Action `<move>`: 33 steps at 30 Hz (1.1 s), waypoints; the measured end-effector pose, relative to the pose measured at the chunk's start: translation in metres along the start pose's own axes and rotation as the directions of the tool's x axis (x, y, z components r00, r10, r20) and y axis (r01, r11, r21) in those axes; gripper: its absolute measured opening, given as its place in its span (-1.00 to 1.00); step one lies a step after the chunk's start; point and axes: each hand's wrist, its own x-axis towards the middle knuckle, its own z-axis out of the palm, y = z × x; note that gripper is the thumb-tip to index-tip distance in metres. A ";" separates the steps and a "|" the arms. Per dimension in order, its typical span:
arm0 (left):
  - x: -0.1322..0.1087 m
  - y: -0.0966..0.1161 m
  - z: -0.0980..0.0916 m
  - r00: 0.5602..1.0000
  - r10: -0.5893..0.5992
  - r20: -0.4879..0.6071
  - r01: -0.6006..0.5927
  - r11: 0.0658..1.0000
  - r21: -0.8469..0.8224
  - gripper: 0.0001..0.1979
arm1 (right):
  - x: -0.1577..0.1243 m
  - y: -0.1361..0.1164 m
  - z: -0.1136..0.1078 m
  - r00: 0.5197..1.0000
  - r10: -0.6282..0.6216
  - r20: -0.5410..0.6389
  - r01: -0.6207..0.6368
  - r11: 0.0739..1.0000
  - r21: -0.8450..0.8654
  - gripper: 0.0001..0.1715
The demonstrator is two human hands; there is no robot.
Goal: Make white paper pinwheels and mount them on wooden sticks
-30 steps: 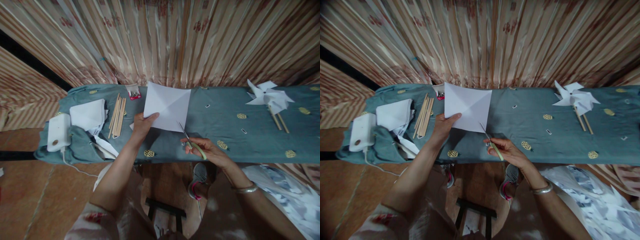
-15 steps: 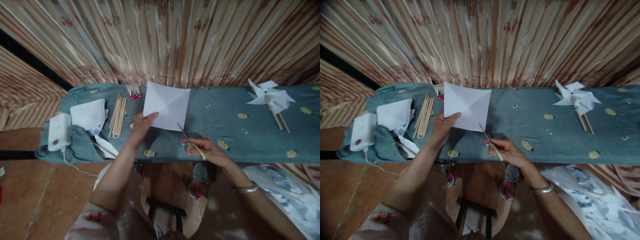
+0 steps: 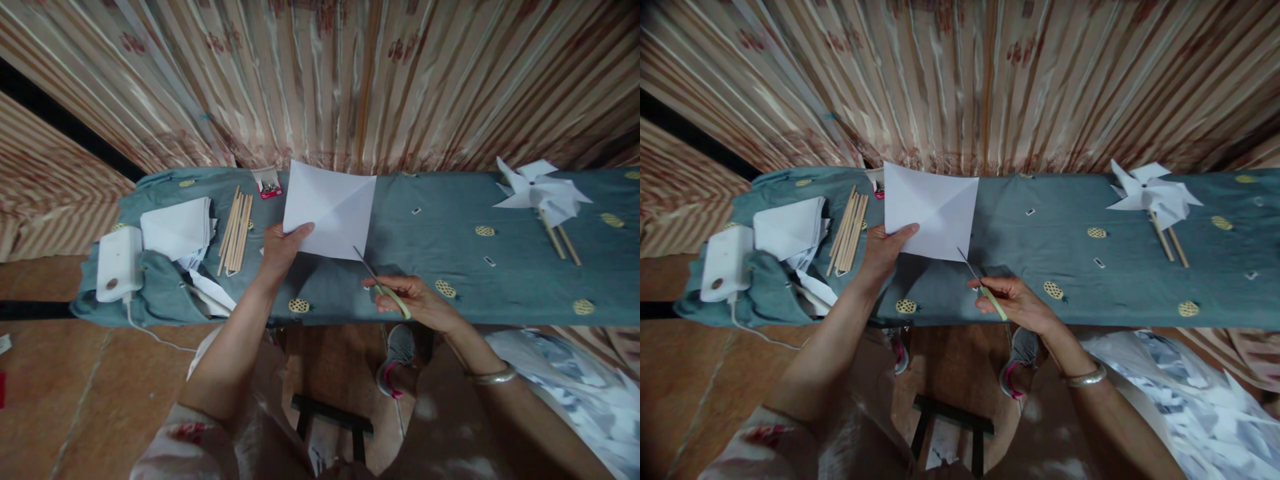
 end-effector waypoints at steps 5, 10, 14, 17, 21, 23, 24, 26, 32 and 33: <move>0.000 0.001 0.001 1.000 0.010 -0.012 -0.010 1.000 0.001 -0.77 | 0.000 -0.002 0.001 1.000 0.010 0.001 -0.010 1.000 0.006 -0.38; 0.001 0.002 -0.001 1.000 0.003 -0.023 -0.003 1.000 0.028 -0.76 | -0.001 -0.002 0.002 1.000 -0.015 0.001 0.015 1.000 -0.022 -0.39; 0.002 0.003 -0.003 1.000 -0.007 -0.021 0.008 1.000 0.028 -0.79 | -0.001 -0.001 0.001 1.000 -0.024 0.008 0.024 1.000 0.001 -0.41; 0.002 0.003 -0.004 0.999 -0.005 -0.035 0.006 1.000 0.027 -0.79 | 0.000 0.001 0.001 1.000 -0.014 0.006 0.014 1.000 0.010 -0.39; 0.002 0.003 -0.003 0.999 -0.004 -0.035 0.005 1.000 0.028 -0.78 | -0.001 0.001 0.001 1.000 -0.010 -0.006 0.010 1.000 -0.014 -0.36; 0.002 0.004 -0.004 0.999 -0.012 -0.033 0.013 0.999 0.034 -0.76 | -0.001 0.000 0.001 1.000 0.007 -0.009 -0.007 1.000 -0.020 -0.34; 0.002 0.004 -0.004 0.999 -0.015 -0.031 0.016 0.999 0.036 -0.76 | -0.001 -0.001 0.001 1.000 0.017 -0.009 -0.017 1.000 -0.020 -0.33; 0.001 0.005 -0.003 0.999 -0.016 -0.030 0.017 0.999 0.036 -0.76 | -0.002 -0.002 0.002 0.999 0.034 -0.006 -0.034 0.999 -0.019 -0.31; 0.001 0.006 -0.003 0.999 -0.004 -0.036 0.005 1.000 0.029 -0.79 | -0.001 -0.002 0.004 1.000 0.016 -0.006 -0.016 1.000 -0.016 -0.33; 0.001 0.005 -0.003 0.999 0.000 -0.032 0.001 1.000 0.030 -0.78 | -0.001 -0.002 0.004 1.000 0.016 -0.006 -0.016 1.000 -0.017 -0.33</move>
